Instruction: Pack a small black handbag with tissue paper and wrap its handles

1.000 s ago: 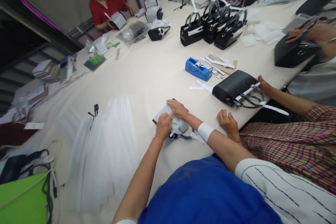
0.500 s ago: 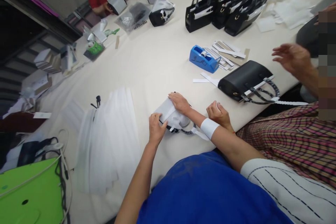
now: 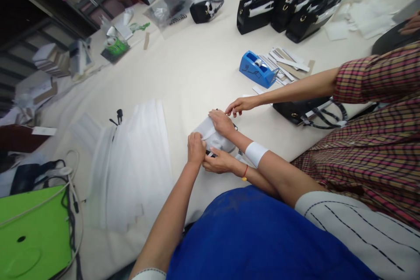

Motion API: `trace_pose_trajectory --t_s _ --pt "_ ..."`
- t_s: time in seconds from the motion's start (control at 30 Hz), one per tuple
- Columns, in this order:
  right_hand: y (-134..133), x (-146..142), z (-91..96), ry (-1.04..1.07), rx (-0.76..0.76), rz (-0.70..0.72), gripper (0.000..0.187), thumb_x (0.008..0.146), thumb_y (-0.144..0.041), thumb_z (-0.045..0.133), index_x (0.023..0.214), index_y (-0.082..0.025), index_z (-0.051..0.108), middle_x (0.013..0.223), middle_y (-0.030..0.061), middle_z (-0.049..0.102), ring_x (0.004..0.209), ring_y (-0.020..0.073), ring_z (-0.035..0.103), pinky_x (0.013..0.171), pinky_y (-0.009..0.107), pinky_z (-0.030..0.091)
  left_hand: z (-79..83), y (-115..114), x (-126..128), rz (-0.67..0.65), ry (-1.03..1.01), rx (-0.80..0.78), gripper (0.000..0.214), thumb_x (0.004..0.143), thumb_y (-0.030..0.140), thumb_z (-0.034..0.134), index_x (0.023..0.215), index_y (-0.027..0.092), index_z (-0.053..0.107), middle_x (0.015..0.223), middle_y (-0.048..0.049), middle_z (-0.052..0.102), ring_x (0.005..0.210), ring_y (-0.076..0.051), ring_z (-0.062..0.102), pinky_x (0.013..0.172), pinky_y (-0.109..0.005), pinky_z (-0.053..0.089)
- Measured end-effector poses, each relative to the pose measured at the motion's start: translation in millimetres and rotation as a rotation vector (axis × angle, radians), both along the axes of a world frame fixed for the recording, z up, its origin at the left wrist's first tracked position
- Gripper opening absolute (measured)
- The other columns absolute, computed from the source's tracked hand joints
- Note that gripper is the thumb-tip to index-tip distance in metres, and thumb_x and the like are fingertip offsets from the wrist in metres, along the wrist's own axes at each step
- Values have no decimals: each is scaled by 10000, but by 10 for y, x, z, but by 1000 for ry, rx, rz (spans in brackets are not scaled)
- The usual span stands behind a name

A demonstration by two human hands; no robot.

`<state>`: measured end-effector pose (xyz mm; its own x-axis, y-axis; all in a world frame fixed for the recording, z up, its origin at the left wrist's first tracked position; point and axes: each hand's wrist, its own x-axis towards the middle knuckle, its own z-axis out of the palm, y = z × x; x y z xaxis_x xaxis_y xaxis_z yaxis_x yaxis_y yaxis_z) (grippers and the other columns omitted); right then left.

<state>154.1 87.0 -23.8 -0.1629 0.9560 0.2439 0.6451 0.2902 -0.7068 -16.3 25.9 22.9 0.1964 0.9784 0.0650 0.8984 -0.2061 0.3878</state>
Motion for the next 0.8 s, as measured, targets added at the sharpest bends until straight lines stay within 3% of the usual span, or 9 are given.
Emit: trace_pose_trajectory --t_s 0.07,0.17,0.3,0.47,0.8 --pt "9 22 -4 -17 -11 -7 350 902 -83 392 1170 -137 610 1279 111 582 1271 197 457 1135 398 291 22 -62 7 33 -59 37 203 709 41 486 833 202 486 858 -49 522 883 -212 502 839 -375 450" --pt "22 49 -18 -56 -20 -11 367 887 -69 394 1183 -119 605 1289 123 577 1270 208 461 1107 392 332 43 -229 17 221 -194 81 92 761 168 562 827 199 506 851 -36 523 827 -185 521 801 -347 464" --pt "34 42 -32 -74 -13 -9 383 880 -65 391 1177 -163 612 1282 89 587 1264 200 468 1112 400 323 35 -367 40 486 -397 -90 211 753 390 633 788 192 569 768 -10 578 695 -151 553 715 -309 479" --pt "33 31 -13 -95 -11 -25 372 884 -79 399 1173 -165 617 1278 95 592 1249 196 483 1103 405 333 66 -266 29 539 -430 -296 200 672 327 700 775 189 599 713 -4 638 687 -163 613 712 -298 469" --pt "12 47 -22 -118 43 -27 380 891 -84 371 1177 -159 609 1262 101 605 1261 180 477 1123 428 296 -97 -381 74 694 -484 -206 308 653 321 729 814 211 490 653 50 536 627 -150 585 642 -285 459"
